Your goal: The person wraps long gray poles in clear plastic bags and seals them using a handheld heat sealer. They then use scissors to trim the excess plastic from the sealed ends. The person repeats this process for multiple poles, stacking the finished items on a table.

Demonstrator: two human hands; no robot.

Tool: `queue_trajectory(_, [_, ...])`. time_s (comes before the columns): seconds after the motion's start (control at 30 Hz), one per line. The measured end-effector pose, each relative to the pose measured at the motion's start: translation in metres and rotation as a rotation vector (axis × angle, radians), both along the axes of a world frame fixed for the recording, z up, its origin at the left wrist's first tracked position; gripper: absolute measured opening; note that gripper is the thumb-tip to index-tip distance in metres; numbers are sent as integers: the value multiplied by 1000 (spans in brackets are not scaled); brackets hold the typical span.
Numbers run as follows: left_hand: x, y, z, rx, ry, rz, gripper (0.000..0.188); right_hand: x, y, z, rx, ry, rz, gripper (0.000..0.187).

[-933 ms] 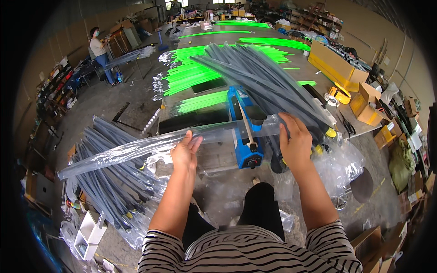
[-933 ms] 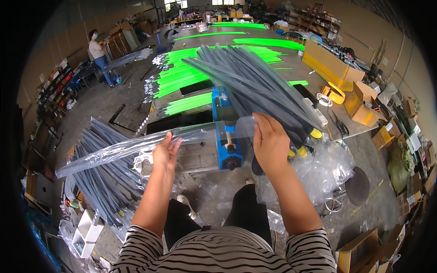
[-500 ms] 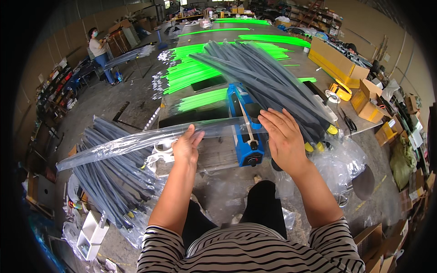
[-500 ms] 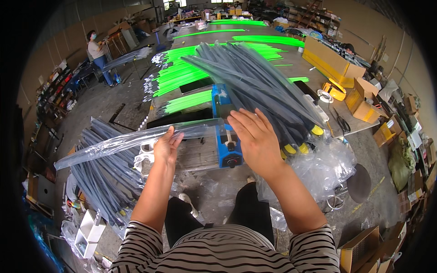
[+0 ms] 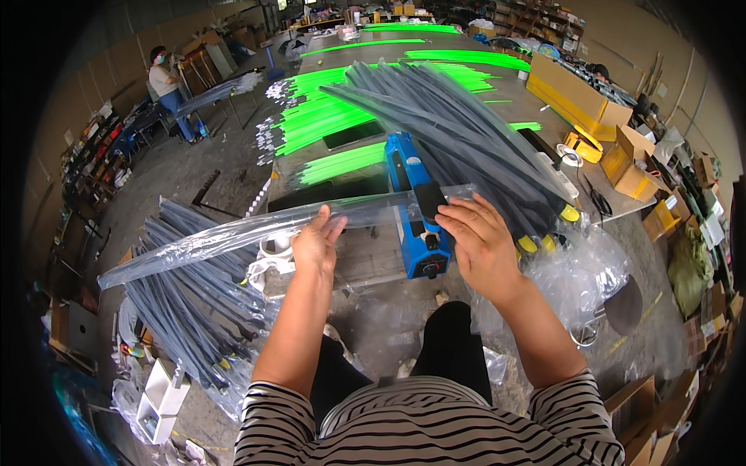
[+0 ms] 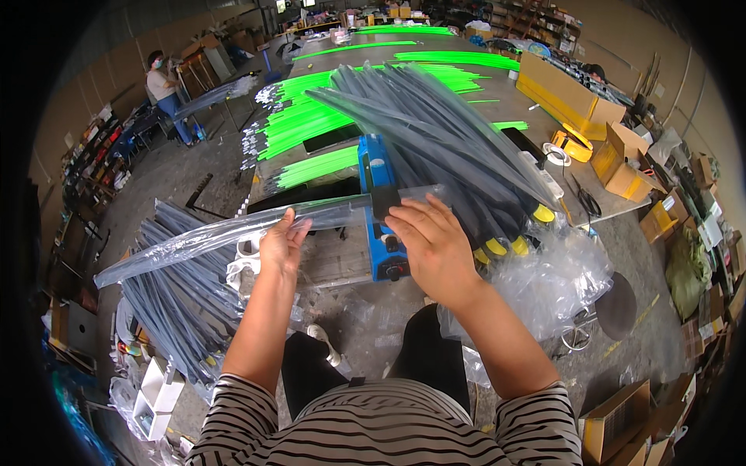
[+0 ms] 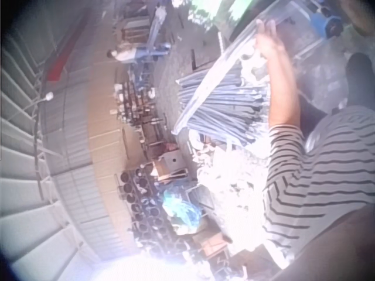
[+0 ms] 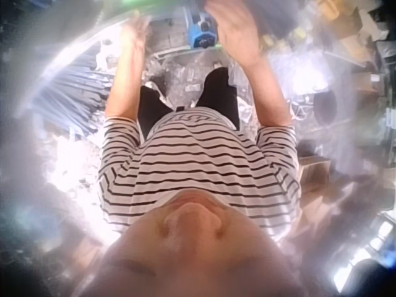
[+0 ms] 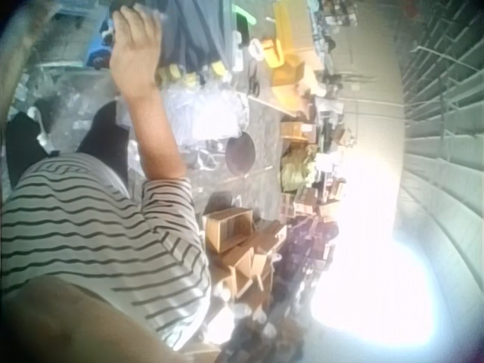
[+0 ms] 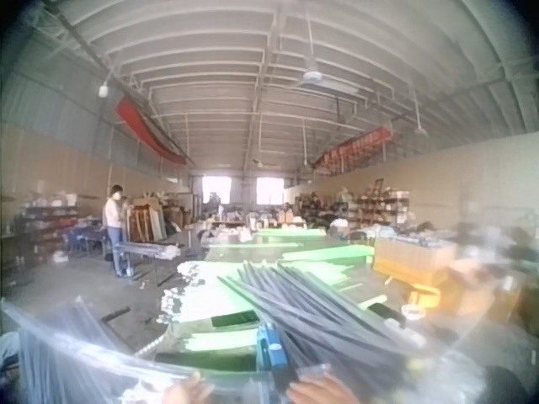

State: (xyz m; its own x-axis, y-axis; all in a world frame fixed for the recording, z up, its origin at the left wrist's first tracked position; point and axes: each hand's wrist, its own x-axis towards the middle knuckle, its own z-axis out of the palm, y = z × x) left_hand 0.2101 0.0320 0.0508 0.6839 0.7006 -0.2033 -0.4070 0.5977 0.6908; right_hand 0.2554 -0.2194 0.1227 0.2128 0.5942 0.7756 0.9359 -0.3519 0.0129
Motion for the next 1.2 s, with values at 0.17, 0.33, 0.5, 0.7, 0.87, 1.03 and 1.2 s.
queue_trajectory(0.17, [2, 0, -3, 7, 21, -18, 27, -1, 4, -27, 104, 33, 15, 18])
queue_trajectory(0.33, [2, 0, -7, 60, 46, -9, 12, -3, 7, -31, 147, 73, 20, 22])
queue_trajectory(0.5, [1, -1, -7, 56, 42, -5, 11, -2, 8, -33, 175, 70, 12, 21])
queue_trajectory(0.7, [1, -1, -6, 52, 47, 1, 12, -2, 8, -34, 185, 37, 10, 19])
queue_trajectory(0.87, [3, -1, -5, 28, 0, 11, 30, 1, 7, -37, 174, 29, 12, 20])
queue_trajectory(1.03, [-4, -6, 2, -5, 24, 43, 30, -11, 1, -18, 215, 123, -16, 27])
queue_trajectory(1.2, [-55, 5, 8, 57, -90, 1, 20, -27, -18, -37, 557, 487, -200, 36])
